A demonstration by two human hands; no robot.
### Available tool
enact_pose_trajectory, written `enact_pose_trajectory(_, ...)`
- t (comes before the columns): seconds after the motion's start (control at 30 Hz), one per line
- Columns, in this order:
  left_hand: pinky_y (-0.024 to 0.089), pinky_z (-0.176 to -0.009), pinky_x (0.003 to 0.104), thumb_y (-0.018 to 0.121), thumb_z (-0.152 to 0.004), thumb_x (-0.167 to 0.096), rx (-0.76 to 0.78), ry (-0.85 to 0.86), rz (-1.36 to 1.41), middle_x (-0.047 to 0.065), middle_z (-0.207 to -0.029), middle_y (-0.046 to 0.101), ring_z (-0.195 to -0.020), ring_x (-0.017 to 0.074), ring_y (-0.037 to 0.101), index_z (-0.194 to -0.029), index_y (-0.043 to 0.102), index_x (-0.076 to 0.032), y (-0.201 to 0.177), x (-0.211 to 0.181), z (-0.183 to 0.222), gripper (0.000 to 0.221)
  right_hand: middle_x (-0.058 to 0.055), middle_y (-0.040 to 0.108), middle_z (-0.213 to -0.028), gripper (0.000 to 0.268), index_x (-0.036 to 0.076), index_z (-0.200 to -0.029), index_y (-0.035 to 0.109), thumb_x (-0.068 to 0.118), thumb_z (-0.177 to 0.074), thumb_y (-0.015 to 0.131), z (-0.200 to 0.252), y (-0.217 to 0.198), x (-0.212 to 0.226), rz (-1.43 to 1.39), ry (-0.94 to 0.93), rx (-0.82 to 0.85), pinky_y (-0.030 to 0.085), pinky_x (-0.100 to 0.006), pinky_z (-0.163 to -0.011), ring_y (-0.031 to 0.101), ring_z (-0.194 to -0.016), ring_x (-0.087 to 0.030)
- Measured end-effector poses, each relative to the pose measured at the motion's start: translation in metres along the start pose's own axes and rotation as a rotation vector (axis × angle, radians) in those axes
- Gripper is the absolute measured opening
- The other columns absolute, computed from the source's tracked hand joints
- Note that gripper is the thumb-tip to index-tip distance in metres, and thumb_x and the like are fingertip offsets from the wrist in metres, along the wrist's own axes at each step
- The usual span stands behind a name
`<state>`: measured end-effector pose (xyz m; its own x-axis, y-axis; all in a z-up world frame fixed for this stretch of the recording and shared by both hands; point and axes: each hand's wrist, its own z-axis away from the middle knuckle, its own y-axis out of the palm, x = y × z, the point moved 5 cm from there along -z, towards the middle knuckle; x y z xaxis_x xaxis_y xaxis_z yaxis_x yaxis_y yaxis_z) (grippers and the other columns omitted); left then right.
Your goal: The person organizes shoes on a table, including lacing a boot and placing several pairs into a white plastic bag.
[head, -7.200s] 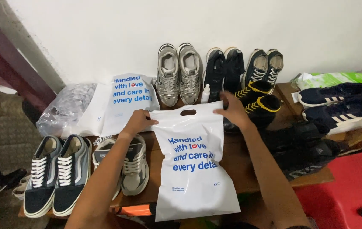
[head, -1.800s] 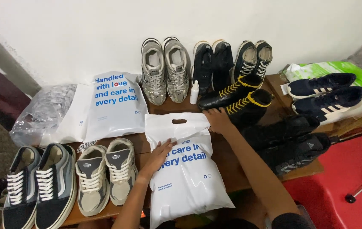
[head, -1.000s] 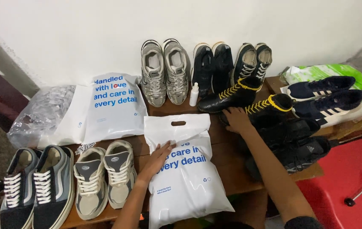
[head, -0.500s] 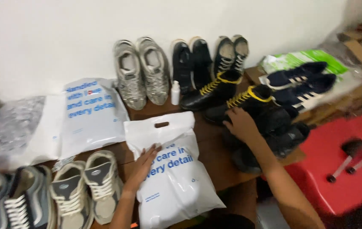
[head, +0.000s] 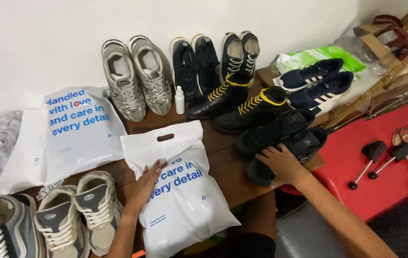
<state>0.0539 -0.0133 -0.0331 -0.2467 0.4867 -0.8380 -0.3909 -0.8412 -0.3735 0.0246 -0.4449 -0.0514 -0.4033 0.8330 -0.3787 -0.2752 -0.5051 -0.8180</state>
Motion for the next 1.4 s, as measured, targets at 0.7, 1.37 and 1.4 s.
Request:
enact_pose_trajectory(0.7, 0.006, -0.123, 0.068, 0.035, -0.1, -0.064, -0.02, 0.114, 0.062, 0.013, -0.167, 0.034, -0.157, 0.0447, 0.008, -0.151, 0.057, -0.025, 0.001, 0.016, -0.013, 0.067, -0.008, 0.045, -0.157, 0.086, 0.022, -0.155, 0.039, 0.033, -0.08, 0.08, -0.08, -0.02, -0.062, 0.057, 0.111, -0.119, 0.029, -0.052, -0.12, 0.044, -0.146, -0.025)
enact_pose_trajectory(1.37, 0.005, -0.125, 0.065, 0.037, -0.101, -0.063, -0.019, 0.105, 0.063, 0.011, -0.167, 0.034, -0.158, 0.041, 0.009, -0.147, 0.062, -0.022, 0.001, 0.016, -0.013, 0.067, -0.014, 0.054, -0.149, 0.056, 0.013, -0.145, 0.055, 0.034, -0.095, 0.068, -0.127, -0.108, -0.064, -0.129, 0.095, -0.333, 0.035, -0.047, -0.117, 0.049, -0.143, -0.031)
enact_pose_trajectory(1.4, 0.005, -0.125, 0.065, 0.037, -0.1, -0.064, -0.022, 0.101, 0.08, 0.011, -0.167, 0.034, -0.158, 0.0406, 0.009, -0.148, 0.06, -0.02, 0.0, 0.013, -0.009, 0.068, -0.013, 0.051, -0.152, 0.068, 0.014, -0.149, 0.051, 0.045, -0.092, 0.071, -0.144, -0.101, -0.067, -0.086, 0.084, -0.253, 0.032, -0.049, -0.118, 0.045, -0.145, -0.03)
